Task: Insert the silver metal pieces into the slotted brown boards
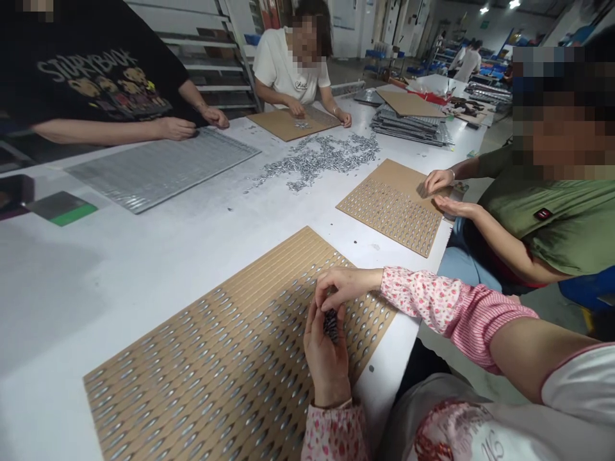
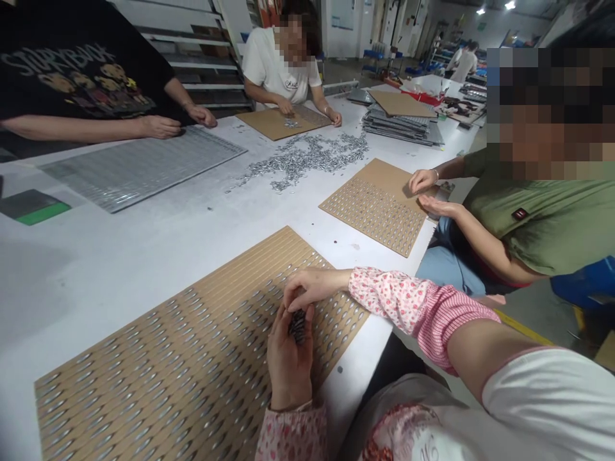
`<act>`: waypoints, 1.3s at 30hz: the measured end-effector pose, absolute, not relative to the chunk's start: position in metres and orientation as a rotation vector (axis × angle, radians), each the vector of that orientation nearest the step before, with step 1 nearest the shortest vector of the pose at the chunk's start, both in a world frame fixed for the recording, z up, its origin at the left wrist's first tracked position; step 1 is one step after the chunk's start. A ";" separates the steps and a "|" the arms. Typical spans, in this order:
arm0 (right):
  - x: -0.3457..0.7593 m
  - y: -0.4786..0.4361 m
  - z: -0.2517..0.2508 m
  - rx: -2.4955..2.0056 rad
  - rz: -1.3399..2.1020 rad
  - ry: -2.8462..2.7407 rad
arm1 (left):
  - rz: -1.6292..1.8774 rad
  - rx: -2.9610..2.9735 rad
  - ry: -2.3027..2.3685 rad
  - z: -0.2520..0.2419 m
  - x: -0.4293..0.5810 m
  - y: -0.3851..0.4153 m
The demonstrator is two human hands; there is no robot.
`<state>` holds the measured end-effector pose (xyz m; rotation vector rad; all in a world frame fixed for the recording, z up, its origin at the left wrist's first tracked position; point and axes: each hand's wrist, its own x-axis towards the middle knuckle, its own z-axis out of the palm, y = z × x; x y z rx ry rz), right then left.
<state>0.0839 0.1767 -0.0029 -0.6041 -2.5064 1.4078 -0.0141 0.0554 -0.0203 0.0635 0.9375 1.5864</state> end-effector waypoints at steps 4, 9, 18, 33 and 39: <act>0.085 0.175 -0.011 -0.726 1.799 -2.016 | 1.557 -0.096 0.927 -0.019 -0.017 0.057; 0.088 0.217 -0.015 -1.013 1.578 -1.723 | 1.484 -0.131 0.772 -0.020 -0.023 0.055; 0.086 0.251 -0.020 -1.248 0.967 -2.419 | 1.438 -0.332 0.842 -0.004 -0.025 0.056; 0.086 0.214 -0.014 -0.891 1.222 -2.369 | 1.362 -0.306 0.561 -0.008 -0.024 0.053; 0.091 0.186 0.011 -0.450 1.236 -2.623 | 1.416 -0.138 0.660 -0.014 -0.019 0.054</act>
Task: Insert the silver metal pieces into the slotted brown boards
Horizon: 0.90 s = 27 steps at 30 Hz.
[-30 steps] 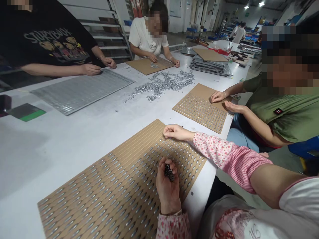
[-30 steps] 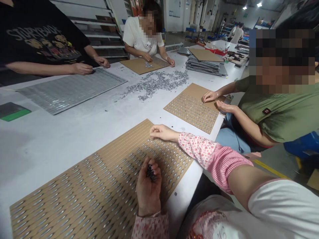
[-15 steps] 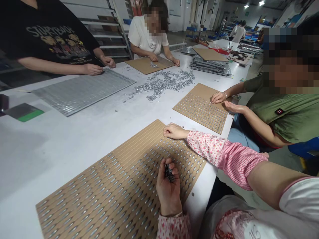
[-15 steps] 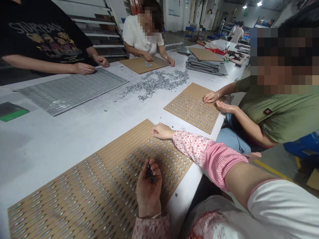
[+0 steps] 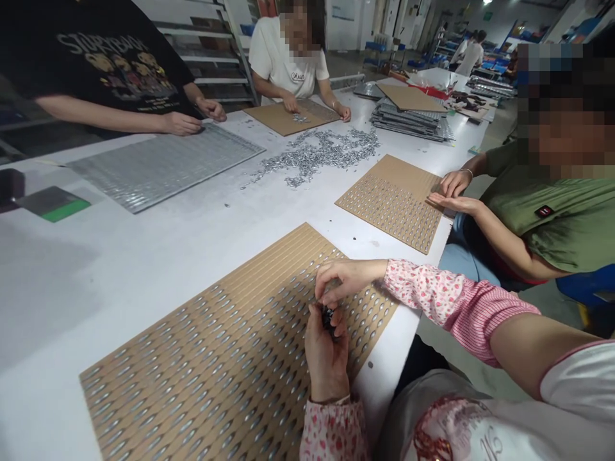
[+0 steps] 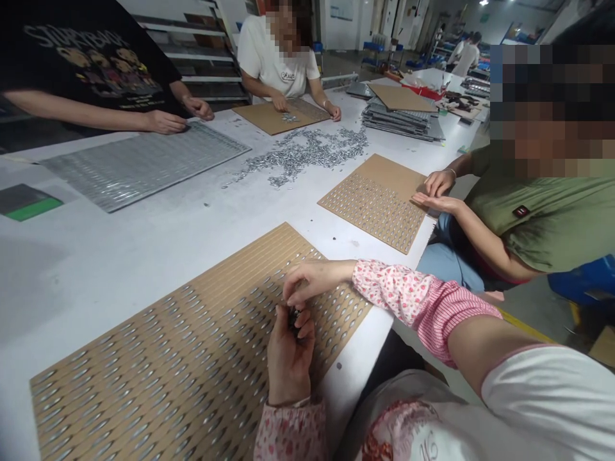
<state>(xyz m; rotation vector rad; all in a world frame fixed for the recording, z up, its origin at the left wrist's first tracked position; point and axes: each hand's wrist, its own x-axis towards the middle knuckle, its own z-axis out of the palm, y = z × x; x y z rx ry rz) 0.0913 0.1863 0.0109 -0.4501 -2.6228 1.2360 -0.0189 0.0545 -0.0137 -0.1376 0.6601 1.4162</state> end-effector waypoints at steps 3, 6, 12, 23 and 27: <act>0.089 0.181 0.015 -0.534 1.079 -2.722 | 1.440 -0.018 0.774 -0.016 -0.016 0.053; 0.086 0.177 0.013 -0.548 1.038 -2.742 | 1.444 0.093 0.889 -0.017 -0.014 0.051; 0.090 0.173 0.009 -0.501 1.132 -2.594 | 1.431 0.080 0.934 -0.015 -0.015 0.050; 0.092 0.160 -0.011 -0.822 1.868 -1.818 | 1.512 0.092 1.002 -0.009 -0.015 0.050; 0.093 0.194 -0.015 -0.965 1.689 -1.654 | 1.460 -0.079 0.855 -0.008 -0.021 0.052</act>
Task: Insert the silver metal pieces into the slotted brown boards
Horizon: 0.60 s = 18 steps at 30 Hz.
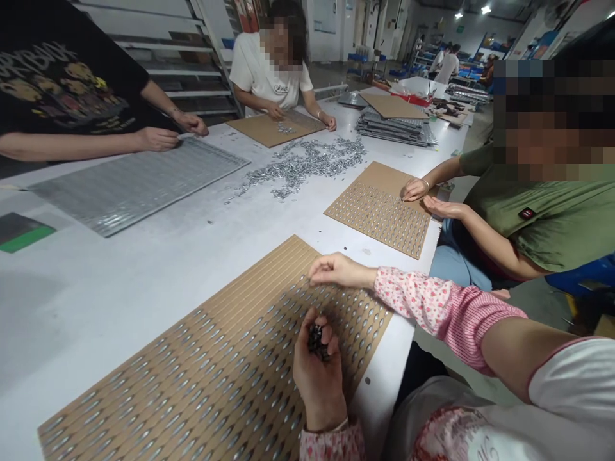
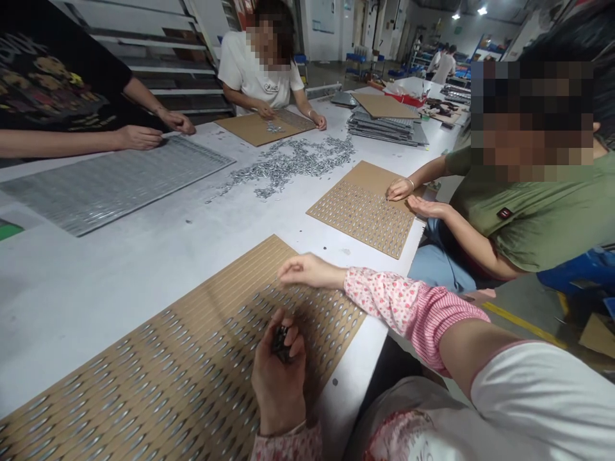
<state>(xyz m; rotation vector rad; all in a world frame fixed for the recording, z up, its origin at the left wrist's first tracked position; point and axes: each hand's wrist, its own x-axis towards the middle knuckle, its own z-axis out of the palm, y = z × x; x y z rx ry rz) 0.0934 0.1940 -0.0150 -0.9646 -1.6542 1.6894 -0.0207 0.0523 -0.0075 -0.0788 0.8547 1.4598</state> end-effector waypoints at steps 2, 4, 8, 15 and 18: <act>0.099 0.219 -0.014 -1.075 1.516 -1.776 | 1.455 -0.115 0.778 -0.009 -0.023 0.052; 0.105 0.241 -0.013 -1.151 1.263 -2.012 | 1.440 -0.146 0.720 -0.012 -0.024 0.052; 0.112 0.263 -0.016 -1.203 1.092 -2.285 | 1.401 -0.202 0.645 -0.016 -0.024 0.050; 0.114 0.274 -0.023 -1.216 1.034 -2.432 | 1.446 -0.132 0.697 -0.020 -0.023 0.051; 0.116 0.278 -0.024 -1.196 1.002 -2.464 | 1.442 -0.114 0.715 -0.021 -0.023 0.052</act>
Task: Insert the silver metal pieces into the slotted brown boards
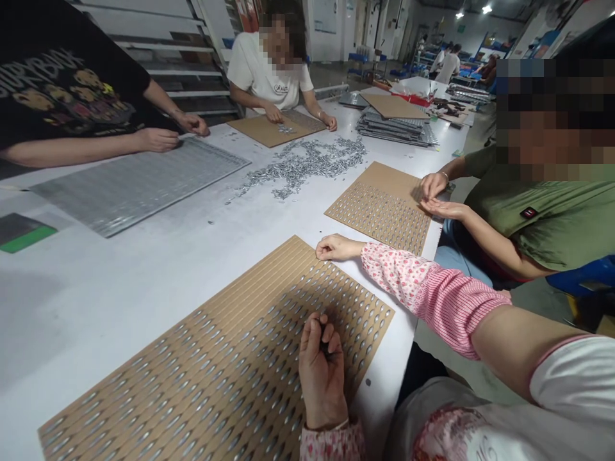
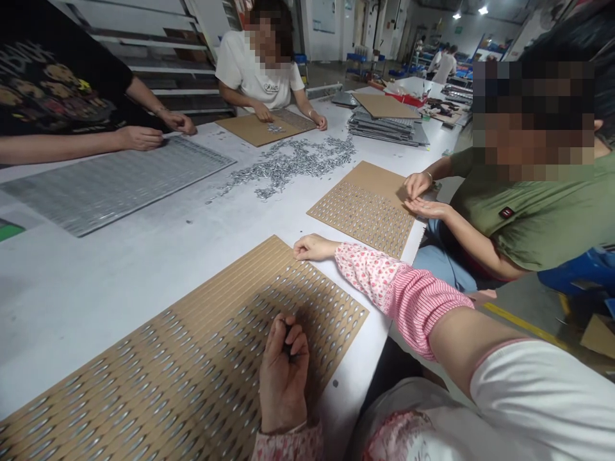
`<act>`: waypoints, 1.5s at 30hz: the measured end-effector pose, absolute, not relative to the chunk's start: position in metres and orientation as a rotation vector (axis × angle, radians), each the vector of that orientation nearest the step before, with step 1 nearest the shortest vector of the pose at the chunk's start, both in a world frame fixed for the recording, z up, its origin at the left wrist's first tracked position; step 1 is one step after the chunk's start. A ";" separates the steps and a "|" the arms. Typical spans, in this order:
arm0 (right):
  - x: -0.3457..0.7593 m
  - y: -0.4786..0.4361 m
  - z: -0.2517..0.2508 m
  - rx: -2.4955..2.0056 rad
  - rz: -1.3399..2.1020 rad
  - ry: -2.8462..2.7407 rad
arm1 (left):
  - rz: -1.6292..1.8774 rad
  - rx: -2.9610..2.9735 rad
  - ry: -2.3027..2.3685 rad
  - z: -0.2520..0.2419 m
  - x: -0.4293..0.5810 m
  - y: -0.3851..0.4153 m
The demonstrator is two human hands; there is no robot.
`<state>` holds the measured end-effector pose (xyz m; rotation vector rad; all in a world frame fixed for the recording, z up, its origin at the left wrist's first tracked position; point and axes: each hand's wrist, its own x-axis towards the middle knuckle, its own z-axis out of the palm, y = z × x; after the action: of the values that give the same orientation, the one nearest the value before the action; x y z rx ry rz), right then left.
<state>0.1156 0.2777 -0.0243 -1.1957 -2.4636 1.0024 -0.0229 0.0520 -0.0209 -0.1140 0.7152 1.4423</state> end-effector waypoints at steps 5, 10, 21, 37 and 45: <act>0.114 0.280 -0.025 -1.095 1.014 -2.508 | 1.444 -0.109 0.704 -0.023 -0.022 0.053; 0.108 0.277 -0.027 -1.248 1.169 -2.310 | 1.424 -0.112 0.697 -0.023 -0.022 0.053; 0.087 0.264 -0.037 -1.532 0.776 -2.281 | 1.440 -0.136 0.718 -0.019 -0.023 0.054; 0.084 0.255 -0.035 -1.609 0.718 -2.327 | 1.435 -0.137 0.731 -0.020 -0.023 0.054; 0.078 0.240 -0.034 -1.679 0.613 -2.280 | 1.437 -0.139 0.716 -0.020 -0.023 0.053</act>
<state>0.0777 0.2395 -0.0339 -1.6789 -2.2801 0.6133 -0.0232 0.0533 -0.0199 -0.1392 0.7161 1.4372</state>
